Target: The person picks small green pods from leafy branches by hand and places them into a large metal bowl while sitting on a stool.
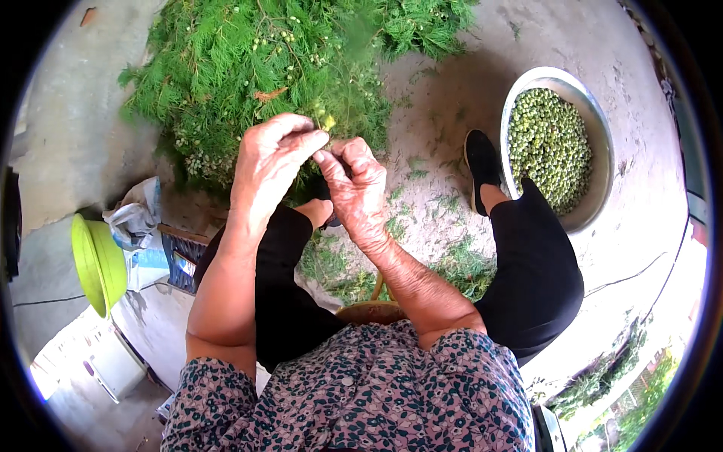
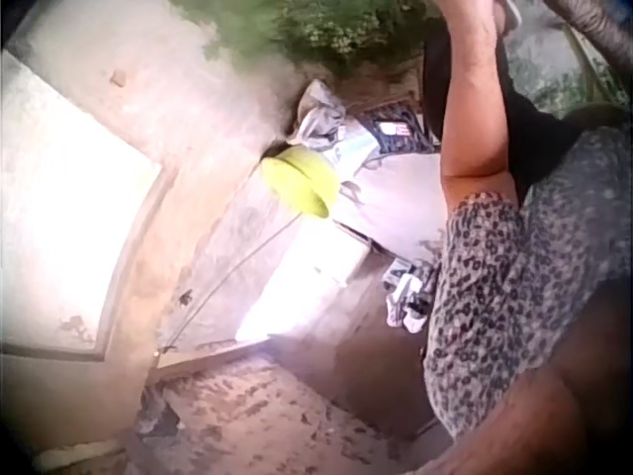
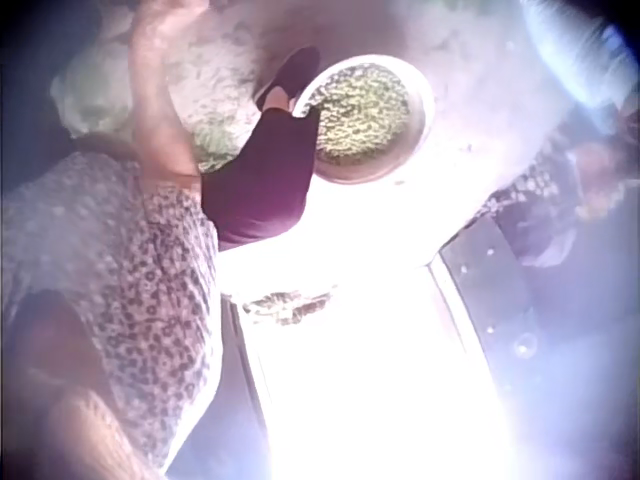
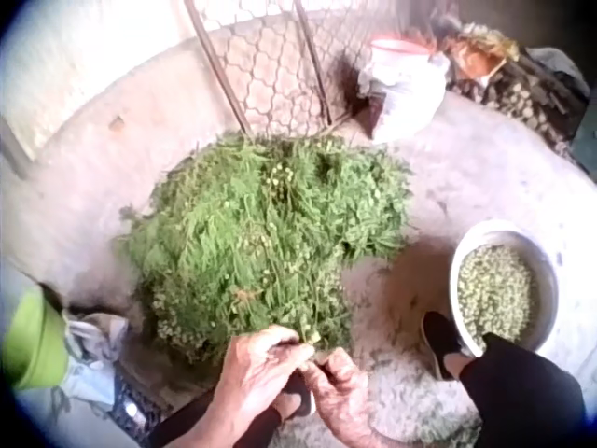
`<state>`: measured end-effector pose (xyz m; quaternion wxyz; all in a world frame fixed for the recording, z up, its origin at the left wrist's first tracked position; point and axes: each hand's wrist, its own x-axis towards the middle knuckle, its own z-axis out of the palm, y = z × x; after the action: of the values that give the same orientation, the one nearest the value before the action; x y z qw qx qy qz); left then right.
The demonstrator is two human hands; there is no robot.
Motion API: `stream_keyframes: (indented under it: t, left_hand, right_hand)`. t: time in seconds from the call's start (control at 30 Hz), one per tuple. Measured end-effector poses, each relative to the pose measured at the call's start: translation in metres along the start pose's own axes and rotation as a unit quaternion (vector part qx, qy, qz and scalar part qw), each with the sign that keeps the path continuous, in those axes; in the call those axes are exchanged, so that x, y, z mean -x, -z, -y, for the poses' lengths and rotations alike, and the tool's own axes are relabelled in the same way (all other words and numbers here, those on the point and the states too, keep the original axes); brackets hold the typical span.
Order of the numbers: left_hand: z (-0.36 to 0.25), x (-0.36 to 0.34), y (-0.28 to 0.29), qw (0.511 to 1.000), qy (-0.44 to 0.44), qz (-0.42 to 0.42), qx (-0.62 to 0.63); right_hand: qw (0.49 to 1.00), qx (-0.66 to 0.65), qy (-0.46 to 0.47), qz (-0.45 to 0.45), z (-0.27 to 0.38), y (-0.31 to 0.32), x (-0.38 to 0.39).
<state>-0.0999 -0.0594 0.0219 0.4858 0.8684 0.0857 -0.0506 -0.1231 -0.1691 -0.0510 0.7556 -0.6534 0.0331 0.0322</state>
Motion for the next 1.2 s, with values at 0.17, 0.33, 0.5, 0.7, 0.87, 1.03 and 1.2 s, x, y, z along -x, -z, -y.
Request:
stream_keyframes:
  t: [0.17, 0.33, 0.5, 0.7, 0.87, 1.03, 1.2]
  left_hand:
    - [0.014, -0.007, -0.006, 0.997, -0.066, 0.021, 0.02]
    - [0.004, -0.005, -0.006, 0.98, 0.005, 0.002, 0.2]
    - [0.001, -0.009, 0.009, 0.963, 0.067, -0.019, 0.262]
    - [0.0, -0.007, 0.003, 0.969, 0.038, 0.031, 0.243]
    - [-0.008, -0.005, -0.002, 0.955, 0.067, 0.005, 0.288]
    - [0.0, -0.005, -0.009, 0.972, -0.02, 0.079, 0.221]
    - [-0.007, -0.002, -0.02, 0.985, -0.151, 0.079, 0.005]
  right_hand:
    - [0.999, -0.038, 0.018, 0.012, 0.005, 0.003, 0.002]
    - [0.954, -0.228, -0.181, 0.073, 0.016, 0.021, -0.007]
    - [0.823, -0.506, -0.24, 0.1, 0.01, 0.032, -0.018]
    - [0.786, -0.573, -0.194, 0.127, 0.021, 0.034, -0.02]
    - [0.796, -0.573, -0.171, 0.09, 0.016, 0.036, -0.022]
    - [0.814, -0.554, -0.169, 0.039, 0.02, 0.036, -0.021]
    - [0.803, -0.563, -0.192, 0.04, 0.024, 0.036, -0.02]
